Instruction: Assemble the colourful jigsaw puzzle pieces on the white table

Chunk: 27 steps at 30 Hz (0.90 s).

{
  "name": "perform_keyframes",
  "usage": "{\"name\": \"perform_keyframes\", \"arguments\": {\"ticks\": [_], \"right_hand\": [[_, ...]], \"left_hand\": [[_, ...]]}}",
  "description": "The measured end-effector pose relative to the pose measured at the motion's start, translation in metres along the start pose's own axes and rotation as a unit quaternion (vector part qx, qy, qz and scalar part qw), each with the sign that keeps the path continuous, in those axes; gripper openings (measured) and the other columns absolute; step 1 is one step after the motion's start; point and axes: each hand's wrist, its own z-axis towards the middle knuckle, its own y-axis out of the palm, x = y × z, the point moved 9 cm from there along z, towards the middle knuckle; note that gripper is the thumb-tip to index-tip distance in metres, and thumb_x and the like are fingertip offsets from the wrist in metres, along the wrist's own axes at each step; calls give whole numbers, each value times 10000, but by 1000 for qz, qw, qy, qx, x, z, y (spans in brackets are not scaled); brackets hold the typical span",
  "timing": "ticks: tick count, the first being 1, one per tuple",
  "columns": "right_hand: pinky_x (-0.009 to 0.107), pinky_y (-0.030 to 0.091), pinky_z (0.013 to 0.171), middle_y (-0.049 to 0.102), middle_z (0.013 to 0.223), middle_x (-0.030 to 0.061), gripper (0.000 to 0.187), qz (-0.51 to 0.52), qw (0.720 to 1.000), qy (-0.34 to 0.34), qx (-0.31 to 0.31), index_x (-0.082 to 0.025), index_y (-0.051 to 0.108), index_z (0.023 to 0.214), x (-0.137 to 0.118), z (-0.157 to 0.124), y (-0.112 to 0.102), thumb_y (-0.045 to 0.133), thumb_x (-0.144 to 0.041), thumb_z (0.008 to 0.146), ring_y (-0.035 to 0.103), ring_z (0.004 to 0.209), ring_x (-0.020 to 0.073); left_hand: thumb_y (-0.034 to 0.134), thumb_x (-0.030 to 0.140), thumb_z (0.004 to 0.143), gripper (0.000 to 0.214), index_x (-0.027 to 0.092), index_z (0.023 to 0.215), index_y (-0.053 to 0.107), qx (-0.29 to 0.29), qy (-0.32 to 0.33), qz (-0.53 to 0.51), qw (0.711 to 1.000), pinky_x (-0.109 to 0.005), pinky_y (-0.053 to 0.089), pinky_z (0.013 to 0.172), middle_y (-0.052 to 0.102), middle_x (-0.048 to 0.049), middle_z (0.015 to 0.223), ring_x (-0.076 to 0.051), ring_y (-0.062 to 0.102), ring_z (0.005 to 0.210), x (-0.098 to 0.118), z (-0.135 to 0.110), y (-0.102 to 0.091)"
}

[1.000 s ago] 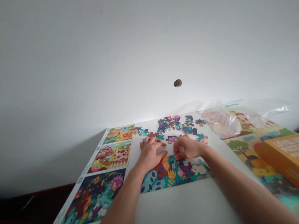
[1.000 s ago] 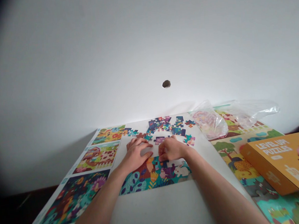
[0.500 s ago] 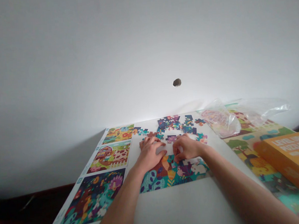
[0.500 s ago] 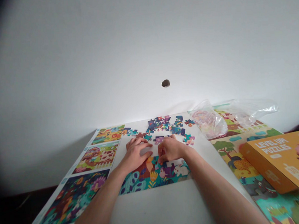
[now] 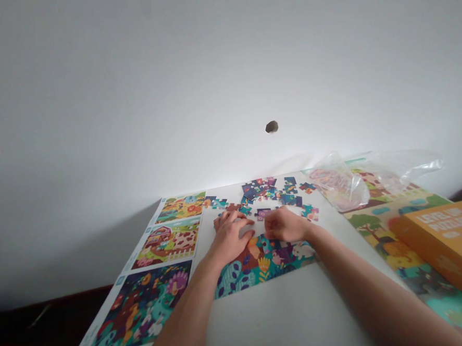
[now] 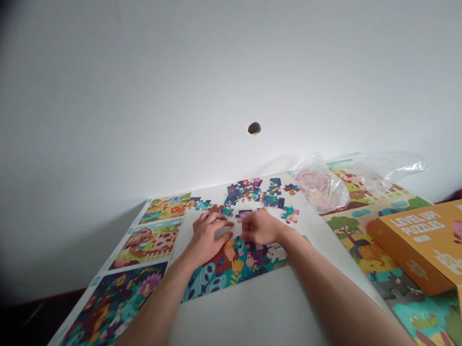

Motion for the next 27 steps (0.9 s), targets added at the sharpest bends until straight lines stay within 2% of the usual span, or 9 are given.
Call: {"name": "perform_keyframes", "arguments": {"ticks": [3, 9, 11, 14, 17, 19, 23, 27], "right_hand": [[203, 305, 509, 526, 559, -49, 106, 75, 997, 20, 6, -153, 594, 709, 9, 1, 4, 605, -251, 748, 440, 518, 85], [191, 293, 467, 472, 547, -64, 122, 186, 982, -3, -30, -158, 537, 689, 7, 2, 13, 605, -251, 729, 390, 509, 77], [192, 300, 475, 477, 551, -62, 139, 185, 983, 0, 1, -157, 547, 694, 7, 3, 8, 612, -271, 741, 395, 513, 79], [199, 329, 513, 525, 583, -43, 185, 150, 984, 20, 95, -154, 589, 708, 13, 5, -8, 614, -324, 777, 437, 545, 89], [210, 362, 552, 603, 634, -9, 224, 99, 973, 72, 198, -163, 624, 731, 26, 2, -25, 603, -372, 809, 508, 586, 112], [218, 382, 562, 638, 659, 4, 222, 88, 959, 119, 242, -171, 638, 768, 38, 0, -31, 592, -380, 824, 544, 590, 125], [236, 443, 634, 692, 756, 20, 212, 98, 944, 167, 268, -175, 666, 997, 47, -3, -32, 561, -273, 842, 609, 653, 148], [264, 462, 764, 713, 912, 23, 389, 45, 957, 147, 245, -209, 616, 1205, 35, 0, -27, 558, -167, 822, 630, 764, 163]], "left_hand": [[634, 309, 832, 193, 319, 1008, 713, 1, 0, 2, 1000, -433, 345, 952, 612, -22, 1104, -254, 474, 1090, 0, 0, 1], [643, 338, 825, 199, 310, 1009, 714, 0, 12, 0, 1000, -424, 345, 964, 605, -27, 1111, -255, 475, 1100, 3, -2, -1], [652, 356, 816, 215, 304, 1016, 712, -7, 20, -3, 1000, -422, 347, 960, 600, -31, 1118, -259, 474, 1109, 5, -2, -2], [679, 407, 793, 235, 303, 1002, 714, -22, 31, -12, 999, -420, 355, 955, 597, -31, 1116, -262, 484, 1105, 8, -2, 0], [697, 445, 779, 238, 295, 962, 720, -35, 43, -29, 998, -415, 355, 973, 608, -27, 1064, -241, 522, 1048, 11, -2, 2], [693, 448, 786, 226, 289, 944, 720, -44, 53, -41, 997, -417, 341, 993, 617, -26, 1022, -227, 539, 1020, 16, -3, 2], [724, 492, 745, 292, 302, 967, 721, -71, 80, -55, 993, -442, 302, 1034, 612, -31, 1023, -239, 528, 1060, 30, -5, 1], [731, 475, 744, 283, 350, 998, 739, -112, 109, -75, 985, -444, 288, 1056, 585, -40, 1071, -246, 506, 1098, 42, -8, 4]]}}
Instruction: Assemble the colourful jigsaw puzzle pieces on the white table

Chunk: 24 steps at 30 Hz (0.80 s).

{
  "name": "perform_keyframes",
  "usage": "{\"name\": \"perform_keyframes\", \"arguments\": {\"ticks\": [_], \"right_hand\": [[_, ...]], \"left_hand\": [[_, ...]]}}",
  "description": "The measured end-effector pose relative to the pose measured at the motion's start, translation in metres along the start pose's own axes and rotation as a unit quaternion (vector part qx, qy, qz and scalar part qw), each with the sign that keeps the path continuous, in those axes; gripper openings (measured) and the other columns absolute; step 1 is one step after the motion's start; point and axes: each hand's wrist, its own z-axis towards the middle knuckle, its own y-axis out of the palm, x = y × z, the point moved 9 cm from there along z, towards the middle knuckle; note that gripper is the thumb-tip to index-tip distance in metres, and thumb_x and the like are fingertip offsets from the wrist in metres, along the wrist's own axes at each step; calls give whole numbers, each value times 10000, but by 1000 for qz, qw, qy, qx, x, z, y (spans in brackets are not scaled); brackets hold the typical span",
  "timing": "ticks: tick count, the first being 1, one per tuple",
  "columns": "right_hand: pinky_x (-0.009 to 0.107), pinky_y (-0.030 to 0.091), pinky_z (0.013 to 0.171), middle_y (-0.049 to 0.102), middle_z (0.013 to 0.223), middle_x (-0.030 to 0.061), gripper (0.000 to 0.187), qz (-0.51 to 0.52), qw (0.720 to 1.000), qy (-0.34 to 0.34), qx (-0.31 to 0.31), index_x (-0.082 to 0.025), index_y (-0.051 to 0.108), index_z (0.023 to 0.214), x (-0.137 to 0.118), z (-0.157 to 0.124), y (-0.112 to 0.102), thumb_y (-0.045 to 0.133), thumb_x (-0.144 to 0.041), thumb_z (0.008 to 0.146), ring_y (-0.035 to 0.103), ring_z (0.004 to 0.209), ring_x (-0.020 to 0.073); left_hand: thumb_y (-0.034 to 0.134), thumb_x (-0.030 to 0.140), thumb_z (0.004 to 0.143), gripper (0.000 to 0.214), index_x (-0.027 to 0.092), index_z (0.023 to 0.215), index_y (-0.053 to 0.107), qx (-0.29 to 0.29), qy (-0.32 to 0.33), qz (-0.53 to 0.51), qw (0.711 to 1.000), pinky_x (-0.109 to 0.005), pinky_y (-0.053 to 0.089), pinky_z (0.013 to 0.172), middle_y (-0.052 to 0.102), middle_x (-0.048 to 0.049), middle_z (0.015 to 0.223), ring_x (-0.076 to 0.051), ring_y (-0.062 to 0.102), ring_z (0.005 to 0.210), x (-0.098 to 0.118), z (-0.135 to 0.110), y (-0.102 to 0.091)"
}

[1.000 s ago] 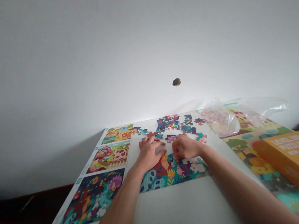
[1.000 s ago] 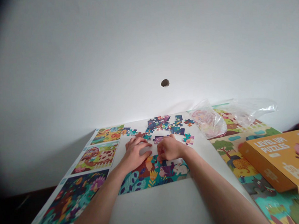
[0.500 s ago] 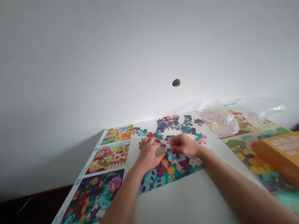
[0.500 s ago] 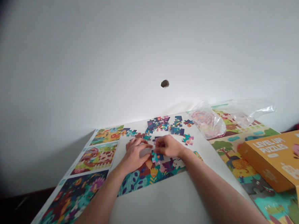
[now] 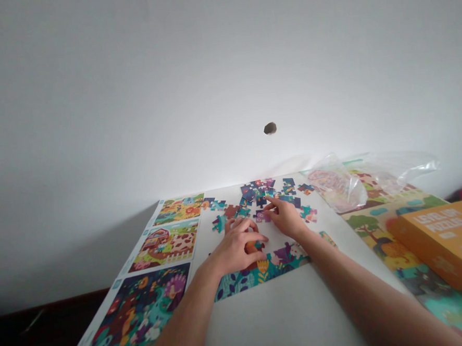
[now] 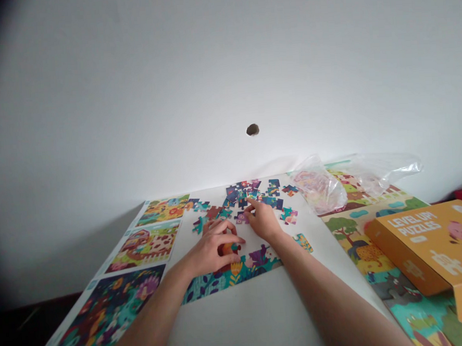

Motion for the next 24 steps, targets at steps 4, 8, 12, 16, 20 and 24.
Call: {"name": "perform_keyframes", "arguments": {"ticks": [4, 8, 12, 16, 20, 24], "right_hand": [[283, 435, 882, 679, 969, 56, 448, -68, 996, -56, 0, -184, 564, 1282, -14, -4, 3, 570, -198, 833, 613, 930, 197], [292, 433, 883, 651, 1006, 101, 405, -139, 990, -37, -4, -157, 582, 1247, -13, -6, 2, 548, -219, 848, 609, 960, 222], [313, 433, 870, 616, 1133, 157, 356, -210, 977, -20, 8, -149, 616, 1202, -16, -10, -3, 500, -219, 872, 596, 1024, 256], [337, 404, 926, 615, 1134, 131, 375, -245, 969, -36, 6, -199, 618, 1227, -22, -12, -2, 505, -215, 869, 554, 1070, 262], [438, 351, 985, 511, 1360, 93, 439, -266, 962, -58, 17, -282, 558, 1310, -26, -13, 0, 556, -333, 874, 423, 1226, 314], [529, 262, 1022, 531, 1359, 62, 363, -269, 961, -71, -4, -307, 621, 1221, -23, -12, 4, 558, -427, 885, 394, 1250, 329]], "left_hand": [[713, 374, 786, 142, 396, 917, 764, -23, 19, -20, 999, -423, 292, 1052, 574, -25, 1078, -230, 506, 1099, 7, 0, 4], [703, 310, 801, 155, 425, 883, 767, -39, 26, -39, 998, -408, 325, 1018, 583, -15, 1060, -212, 521, 1055, 12, 1, 7], [684, 289, 814, 186, 445, 877, 764, -43, 38, -43, 997, -400, 350, 998, 590, -11, 1031, -201, 534, 1020, 17, 2, 7], [668, 292, 824, 181, 433, 876, 768, -43, 48, -43, 997, -389, 366, 985, 593, -15, 1023, -195, 546, 998, 21, 0, 6], [672, 288, 812, 158, 405, 848, 772, -38, 56, -35, 997, -385, 371, 987, 604, -7, 1014, -189, 560, 976, 23, 0, 6], [601, 275, 836, 165, 313, 877, 756, 78, -59, 35, 995, -427, 380, 978, 622, -39, 1039, -232, 552, 1024, -10, 0, -13]]}}
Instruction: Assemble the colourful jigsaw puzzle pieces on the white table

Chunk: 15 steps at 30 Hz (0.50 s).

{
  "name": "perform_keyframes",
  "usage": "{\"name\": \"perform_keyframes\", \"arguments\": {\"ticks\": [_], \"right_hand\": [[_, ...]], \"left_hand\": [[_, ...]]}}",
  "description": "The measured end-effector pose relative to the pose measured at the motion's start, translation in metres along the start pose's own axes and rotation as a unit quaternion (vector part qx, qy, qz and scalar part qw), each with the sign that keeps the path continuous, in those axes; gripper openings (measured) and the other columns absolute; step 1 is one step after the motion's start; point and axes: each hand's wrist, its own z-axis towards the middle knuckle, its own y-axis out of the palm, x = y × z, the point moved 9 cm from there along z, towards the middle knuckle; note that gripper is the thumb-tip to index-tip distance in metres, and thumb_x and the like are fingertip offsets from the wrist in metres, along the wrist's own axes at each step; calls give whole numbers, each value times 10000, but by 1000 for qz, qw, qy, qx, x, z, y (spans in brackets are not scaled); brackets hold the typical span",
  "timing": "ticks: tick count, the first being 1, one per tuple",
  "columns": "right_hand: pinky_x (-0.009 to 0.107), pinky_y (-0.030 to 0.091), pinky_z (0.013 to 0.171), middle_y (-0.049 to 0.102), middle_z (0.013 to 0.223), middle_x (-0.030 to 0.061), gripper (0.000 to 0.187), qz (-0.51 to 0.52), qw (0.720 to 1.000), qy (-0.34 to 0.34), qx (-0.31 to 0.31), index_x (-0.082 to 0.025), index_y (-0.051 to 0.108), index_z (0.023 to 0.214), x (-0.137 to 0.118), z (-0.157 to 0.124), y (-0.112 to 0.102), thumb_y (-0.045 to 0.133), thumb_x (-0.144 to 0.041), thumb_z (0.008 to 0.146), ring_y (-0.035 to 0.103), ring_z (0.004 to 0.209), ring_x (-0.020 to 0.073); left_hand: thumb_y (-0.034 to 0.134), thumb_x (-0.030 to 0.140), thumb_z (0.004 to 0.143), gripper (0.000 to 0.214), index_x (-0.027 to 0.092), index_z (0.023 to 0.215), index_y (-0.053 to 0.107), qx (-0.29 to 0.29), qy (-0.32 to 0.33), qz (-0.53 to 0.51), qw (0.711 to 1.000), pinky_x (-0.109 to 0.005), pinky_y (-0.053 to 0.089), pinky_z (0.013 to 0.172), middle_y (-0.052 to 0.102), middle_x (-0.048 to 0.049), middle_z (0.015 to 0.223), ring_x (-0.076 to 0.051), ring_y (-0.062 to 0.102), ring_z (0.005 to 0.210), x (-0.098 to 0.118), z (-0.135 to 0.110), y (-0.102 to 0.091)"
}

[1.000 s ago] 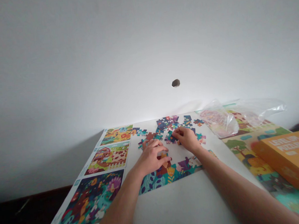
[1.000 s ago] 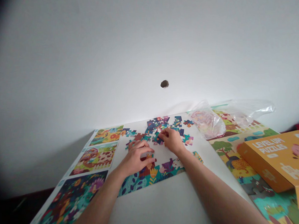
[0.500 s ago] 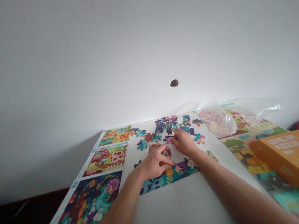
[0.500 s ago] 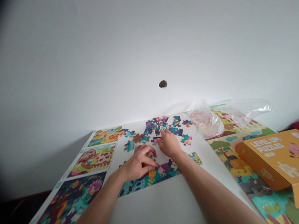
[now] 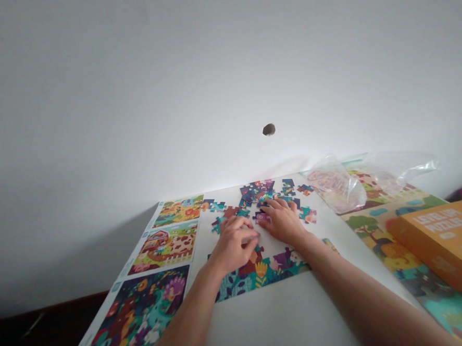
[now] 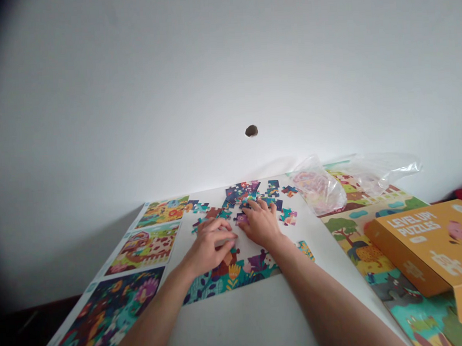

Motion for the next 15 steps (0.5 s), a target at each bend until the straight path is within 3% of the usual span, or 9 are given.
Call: {"name": "perform_keyframes", "arguments": {"ticks": [3, 5, 9, 15], "right_hand": [[533, 231, 1029, 633, 1185, 90, 261, 2, 999, 37, -5, -264, 708, 1034, 10, 1, 0, 553, -418, 893, 452, 1180, 313], [531, 234, 1033, 615, 1223, 101, 265, 4, 998, 55, 4, -264, 703, 1063, 14, 2, -1, 555, -401, 891, 439, 1203, 315], [603, 185, 1064, 442, 1456, 64, 418, 20, 999, 22, -13, -313, 588, 1276, 7, 3, 5, 563, -446, 880, 307, 1340, 341], [656, 53, 1094, 585, 1289, 67, 300, 36, 999, -20, -20, -281, 671, 1119, -4, 3, 9, 589, -430, 872, 399, 1271, 325]], "left_hand": [[540, 281, 851, 245, 263, 1014, 721, 141, -221, 103, 960, -521, 383, 942, 611, -99, 1102, -315, 527, 1075, -52, -11, -27], [558, 326, 831, 297, 241, 1080, 697, 140, -300, 135, 934, -560, 395, 896, 595, -133, 1143, -370, 515, 1083, -74, -18, -28], [544, 322, 834, 303, 236, 1085, 691, 115, -304, 143, 935, -524, 423, 876, 608, -129, 1126, -355, 540, 1056, -88, -18, -20], [549, 272, 842, 289, 256, 1090, 696, 120, -249, 124, 953, -414, 453, 917, 626, -83, 1122, -267, 575, 1032, -85, -12, -13]]}}
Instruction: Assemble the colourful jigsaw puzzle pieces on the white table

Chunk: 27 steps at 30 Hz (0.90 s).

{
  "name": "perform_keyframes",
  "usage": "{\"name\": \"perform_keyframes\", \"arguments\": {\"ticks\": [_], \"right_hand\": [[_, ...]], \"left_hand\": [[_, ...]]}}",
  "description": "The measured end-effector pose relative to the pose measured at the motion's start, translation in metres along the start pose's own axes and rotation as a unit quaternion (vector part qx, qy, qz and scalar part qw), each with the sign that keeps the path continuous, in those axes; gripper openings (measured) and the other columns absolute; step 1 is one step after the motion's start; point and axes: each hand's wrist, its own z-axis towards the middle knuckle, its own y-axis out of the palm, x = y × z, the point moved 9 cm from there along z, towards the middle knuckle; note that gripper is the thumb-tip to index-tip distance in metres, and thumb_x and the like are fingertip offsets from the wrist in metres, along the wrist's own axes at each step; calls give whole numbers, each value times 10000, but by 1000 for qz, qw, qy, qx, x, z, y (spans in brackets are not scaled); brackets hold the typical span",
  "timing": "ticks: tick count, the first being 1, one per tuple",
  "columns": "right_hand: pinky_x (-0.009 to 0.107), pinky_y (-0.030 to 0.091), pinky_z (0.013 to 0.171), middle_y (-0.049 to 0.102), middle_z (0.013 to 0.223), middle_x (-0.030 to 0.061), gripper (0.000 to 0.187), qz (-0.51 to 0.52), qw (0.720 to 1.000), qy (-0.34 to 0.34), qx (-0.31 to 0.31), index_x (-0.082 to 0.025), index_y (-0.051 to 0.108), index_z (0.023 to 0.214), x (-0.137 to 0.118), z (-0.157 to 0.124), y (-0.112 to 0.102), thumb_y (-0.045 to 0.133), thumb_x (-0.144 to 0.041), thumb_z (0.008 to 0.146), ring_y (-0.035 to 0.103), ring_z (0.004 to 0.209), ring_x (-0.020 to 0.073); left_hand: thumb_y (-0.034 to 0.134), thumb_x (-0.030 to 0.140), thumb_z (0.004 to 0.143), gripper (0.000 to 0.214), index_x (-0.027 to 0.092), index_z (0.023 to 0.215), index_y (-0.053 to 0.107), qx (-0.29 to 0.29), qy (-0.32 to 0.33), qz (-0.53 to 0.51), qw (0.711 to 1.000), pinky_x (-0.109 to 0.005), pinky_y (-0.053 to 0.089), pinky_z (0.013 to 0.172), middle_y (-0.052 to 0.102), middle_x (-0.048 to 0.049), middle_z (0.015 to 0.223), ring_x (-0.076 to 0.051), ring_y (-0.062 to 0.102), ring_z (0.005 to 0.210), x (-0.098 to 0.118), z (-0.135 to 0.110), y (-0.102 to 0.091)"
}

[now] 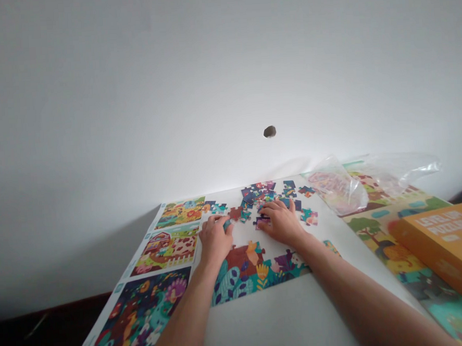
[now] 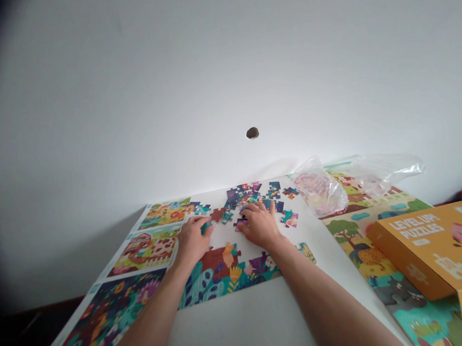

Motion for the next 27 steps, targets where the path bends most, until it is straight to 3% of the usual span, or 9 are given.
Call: {"name": "perform_keyframes", "arguments": {"ticks": [3, 7, 11, 17, 27], "right_hand": [[652, 53, 1097, 550, 1338, 61, 327, 4, 1000, -16, 5, -298, 647, 1168, -4, -1, -1, 594, -418, 868, 388, 1283, 309], [685, 36, 1082, 449, 1455, 23, 424, 25, 996, -81, -32, -358, 577, 1266, -16, -3, 7, 602, -447, 853, 286, 1360, 328], [666, -6, 1096, 592, 1279, 40, 262, 27, 998, -58, -13, -301, 667, 1096, -12, -3, 2, 568, -309, 853, 421, 1259, 287], [624, 14, 1112, 653, 1112, 44, 259, 33, 999, -28, 15, -256, 704, 932, -6, -1, -4, 531, -158, 767, 521, 1129, 261], [641, -1, 1100, 650, 1106, 47, 265, 39, 999, -21, 31, -255, 705, 952, -3, -1, 0, 527, -169, 776, 529, 1111, 262]], "left_hand": [[545, 265, 852, 368, 326, 1199, 651, -22, 46, 16, 999, -430, 453, 920, 564, -63, 1285, -286, 541, 1105, 12, -2, 3], [506, 322, 894, 345, 414, 1199, 638, -56, 118, 35, 991, -459, 439, 943, 469, 10, 1430, -304, 486, 1191, 30, -7, 8], [514, 381, 889, 339, 366, 1201, 645, -55, 91, 33, 994, -474, 435, 956, 511, -20, 1390, -310, 489, 1183, 26, -6, 9], [509, 382, 883, 328, 359, 1180, 647, -51, 87, 29, 995, -490, 453, 915, 519, -19, 1374, -317, 490, 1173, 24, -6, 8], [503, 384, 887, 327, 366, 1181, 643, -53, 84, 31, 995, -488, 448, 923, 513, -17, 1376, -316, 486, 1182, 23, -7, 9]]}}
